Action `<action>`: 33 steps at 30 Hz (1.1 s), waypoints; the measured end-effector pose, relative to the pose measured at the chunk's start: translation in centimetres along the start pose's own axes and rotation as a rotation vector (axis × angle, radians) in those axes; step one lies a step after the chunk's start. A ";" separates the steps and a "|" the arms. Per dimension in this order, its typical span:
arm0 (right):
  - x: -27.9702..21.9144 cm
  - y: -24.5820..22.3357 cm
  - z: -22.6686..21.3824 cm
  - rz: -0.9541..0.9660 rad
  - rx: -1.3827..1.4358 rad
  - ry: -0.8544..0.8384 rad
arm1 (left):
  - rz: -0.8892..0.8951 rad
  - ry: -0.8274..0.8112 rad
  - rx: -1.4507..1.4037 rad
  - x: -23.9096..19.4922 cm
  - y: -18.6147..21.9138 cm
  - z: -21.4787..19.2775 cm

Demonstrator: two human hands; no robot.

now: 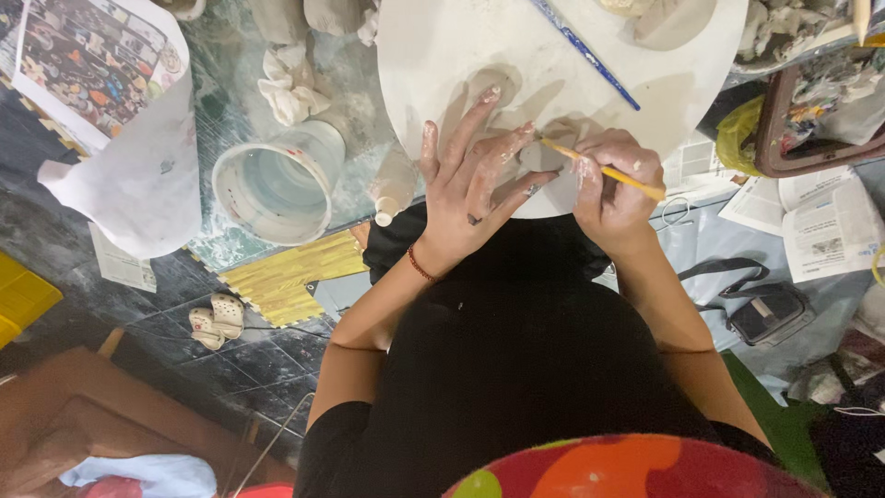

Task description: The person rolls a small piece of clay between their palms to form a ball, then uses a pencil to carve details into a heart-shaped clay piece on a white board. They repeat the rolling and carving steps on another clay piece.

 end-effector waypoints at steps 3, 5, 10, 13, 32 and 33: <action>0.2 -0.1 -0.1 -0.085 -0.130 -0.029 | 0.041 -0.003 -0.042 0.0 -0.2 0.1; 0.6 -0.6 -0.2 -0.135 -0.159 -0.054 | 0.049 0.012 -0.007 0.0 -0.2 0.2; 2.0 -2.1 -0.1 -0.193 -0.297 -0.107 | 0.045 0.021 0.021 0.2 -0.1 0.0; 2.6 -3.0 0.1 -0.161 -0.303 -0.144 | 0.016 0.011 0.012 0.2 0.0 -0.2; 1.6 -1.5 1.1 -0.111 -0.102 -0.057 | -0.058 0.005 -0.055 1.3 0.0 -1.3; 1.9 -1.6 1.2 -0.102 -0.129 -0.075 | -0.071 -0.004 -0.059 1.4 0.1 -1.3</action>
Point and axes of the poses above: each hand's wrist, its own x-axis towards the middle knuckle, its own z-axis out of the palm, y = z × x, the point moved 1 cm from there along x, towards the middle knuckle, and after that the axes turned 6 degrees about -x, right-handed, at the moved point
